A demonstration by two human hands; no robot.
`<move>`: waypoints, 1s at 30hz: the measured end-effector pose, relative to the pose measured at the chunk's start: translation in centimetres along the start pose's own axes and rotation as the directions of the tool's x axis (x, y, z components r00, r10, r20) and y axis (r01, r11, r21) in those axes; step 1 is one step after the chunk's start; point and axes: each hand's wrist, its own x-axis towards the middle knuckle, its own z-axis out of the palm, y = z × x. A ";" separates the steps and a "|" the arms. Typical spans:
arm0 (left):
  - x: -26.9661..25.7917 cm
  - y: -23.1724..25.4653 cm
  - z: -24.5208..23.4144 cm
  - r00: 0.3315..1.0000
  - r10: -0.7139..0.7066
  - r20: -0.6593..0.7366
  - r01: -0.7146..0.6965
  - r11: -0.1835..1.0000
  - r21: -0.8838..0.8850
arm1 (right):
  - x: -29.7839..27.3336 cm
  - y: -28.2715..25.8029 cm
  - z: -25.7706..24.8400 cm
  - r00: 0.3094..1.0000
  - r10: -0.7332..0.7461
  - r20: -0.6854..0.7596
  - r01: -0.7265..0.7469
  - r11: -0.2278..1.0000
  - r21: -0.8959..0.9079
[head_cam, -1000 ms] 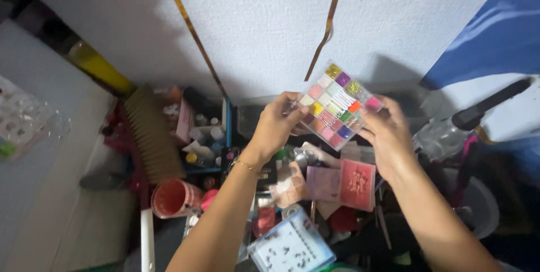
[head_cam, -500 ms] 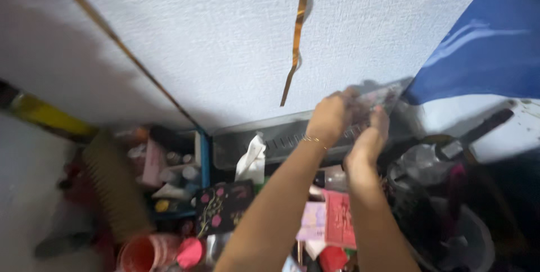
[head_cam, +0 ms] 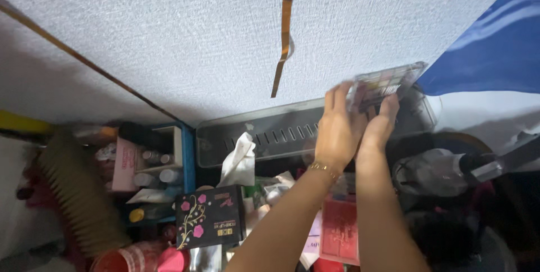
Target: The person cleans several cosmetic items on a cluttered table using a white wipe. They wipe the surfaces of a clear plastic case, a false eyelash box, a black compact, and a small patterned box, then place them back on the table.
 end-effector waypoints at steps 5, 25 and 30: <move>0.3 -2.6 1.2 0.984 0.096 0.148 -0.098 0.995 0.003 | 0.0 -0.7 -0.3 1.000 -0.017 0.023 0.019 0.998 -0.055; 1.4 -4.2 1.8 0.939 -0.167 0.302 0.142 0.985 0.103 | 1.9 1.4 -2.3 0.959 -0.267 0.092 0.281 0.934 -0.220; 2.2 -5.1 1.9 0.909 -0.214 0.357 0.177 0.975 0.133 | 3.3 2.6 -3.1 0.969 -0.230 0.091 0.245 0.945 -0.217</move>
